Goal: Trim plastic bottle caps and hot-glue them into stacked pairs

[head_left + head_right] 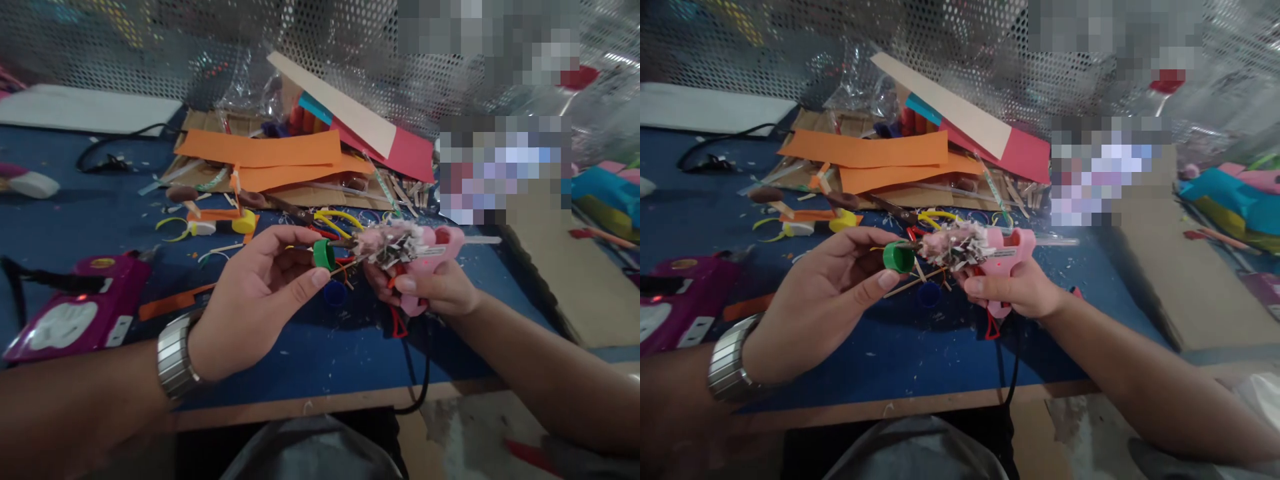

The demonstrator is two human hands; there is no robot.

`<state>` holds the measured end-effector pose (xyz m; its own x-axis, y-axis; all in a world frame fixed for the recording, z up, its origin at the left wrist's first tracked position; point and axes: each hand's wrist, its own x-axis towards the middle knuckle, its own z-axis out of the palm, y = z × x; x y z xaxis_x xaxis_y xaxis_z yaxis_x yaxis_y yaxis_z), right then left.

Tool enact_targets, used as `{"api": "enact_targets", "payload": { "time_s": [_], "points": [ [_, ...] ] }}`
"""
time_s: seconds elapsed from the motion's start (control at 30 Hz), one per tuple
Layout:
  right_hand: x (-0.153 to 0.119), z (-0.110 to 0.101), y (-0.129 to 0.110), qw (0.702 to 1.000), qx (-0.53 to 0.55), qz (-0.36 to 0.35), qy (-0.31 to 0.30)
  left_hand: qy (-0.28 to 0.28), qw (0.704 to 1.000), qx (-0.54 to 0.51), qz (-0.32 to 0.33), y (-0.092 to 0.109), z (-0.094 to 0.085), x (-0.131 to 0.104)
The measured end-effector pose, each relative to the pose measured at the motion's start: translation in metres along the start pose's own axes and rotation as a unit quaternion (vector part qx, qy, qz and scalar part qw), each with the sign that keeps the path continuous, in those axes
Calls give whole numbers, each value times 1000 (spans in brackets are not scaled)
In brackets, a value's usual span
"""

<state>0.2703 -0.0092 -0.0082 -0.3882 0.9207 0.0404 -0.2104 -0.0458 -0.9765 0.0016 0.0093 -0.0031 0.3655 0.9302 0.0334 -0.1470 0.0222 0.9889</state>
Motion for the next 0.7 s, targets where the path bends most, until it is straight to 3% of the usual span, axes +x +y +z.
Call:
{"api": "enact_targets", "payload": {
  "time_s": [0.33, 0.7],
  "points": [
    [0, -7, 7, 997, 34, -18, -64, 4, 1000, -11, 27, -1, -2, -2],
    [-1, -8, 5, 999, -6, -2, -41, -23, 998, -23, 54, 2, 2, -2]
  ]
}}
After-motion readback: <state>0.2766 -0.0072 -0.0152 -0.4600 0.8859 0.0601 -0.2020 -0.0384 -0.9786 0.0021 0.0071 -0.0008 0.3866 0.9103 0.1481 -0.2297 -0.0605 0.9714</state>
